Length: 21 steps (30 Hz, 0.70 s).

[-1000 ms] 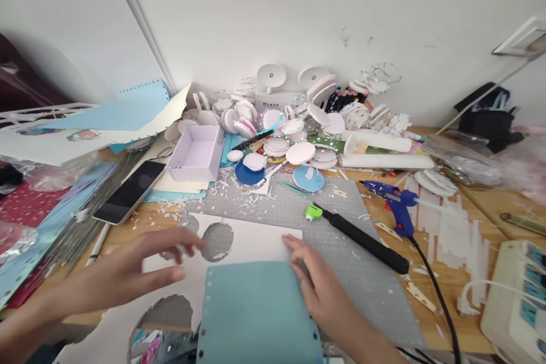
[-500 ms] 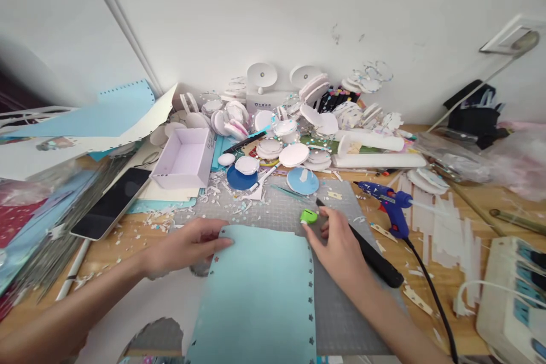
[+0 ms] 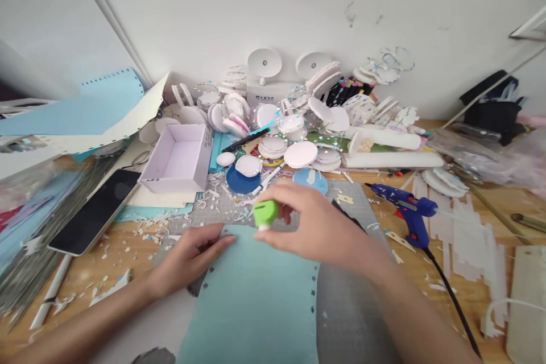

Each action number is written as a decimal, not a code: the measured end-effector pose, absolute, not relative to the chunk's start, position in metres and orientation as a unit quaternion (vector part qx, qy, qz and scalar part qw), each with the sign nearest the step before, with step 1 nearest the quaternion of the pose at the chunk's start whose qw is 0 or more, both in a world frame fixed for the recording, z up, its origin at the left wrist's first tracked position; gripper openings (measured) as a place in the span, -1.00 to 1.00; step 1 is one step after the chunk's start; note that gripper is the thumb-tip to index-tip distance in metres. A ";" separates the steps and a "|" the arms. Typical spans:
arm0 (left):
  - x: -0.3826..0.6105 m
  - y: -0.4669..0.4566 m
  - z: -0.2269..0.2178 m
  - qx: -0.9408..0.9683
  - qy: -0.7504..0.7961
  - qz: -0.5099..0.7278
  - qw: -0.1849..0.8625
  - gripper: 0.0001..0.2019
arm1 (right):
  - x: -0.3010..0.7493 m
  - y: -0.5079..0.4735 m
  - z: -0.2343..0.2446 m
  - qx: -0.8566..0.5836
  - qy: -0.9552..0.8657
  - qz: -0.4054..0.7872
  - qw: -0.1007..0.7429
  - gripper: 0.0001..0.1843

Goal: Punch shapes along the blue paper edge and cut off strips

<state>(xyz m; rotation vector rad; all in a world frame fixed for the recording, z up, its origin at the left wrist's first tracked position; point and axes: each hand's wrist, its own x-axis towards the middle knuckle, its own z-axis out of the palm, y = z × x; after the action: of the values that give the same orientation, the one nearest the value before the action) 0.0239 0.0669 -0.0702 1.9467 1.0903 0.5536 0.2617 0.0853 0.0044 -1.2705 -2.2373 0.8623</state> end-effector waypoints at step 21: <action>0.019 0.065 -0.076 0.785 0.412 0.269 0.376 -0.82 | 0.222 0.083 -0.017 -0.391 -0.860 0.314 0.095 -0.82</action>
<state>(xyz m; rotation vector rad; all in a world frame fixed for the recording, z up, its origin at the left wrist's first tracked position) 0.0187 0.0655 -0.0759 2.0071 1.0546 0.6890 0.2216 0.0831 -0.0172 -1.1596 -2.5507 0.9299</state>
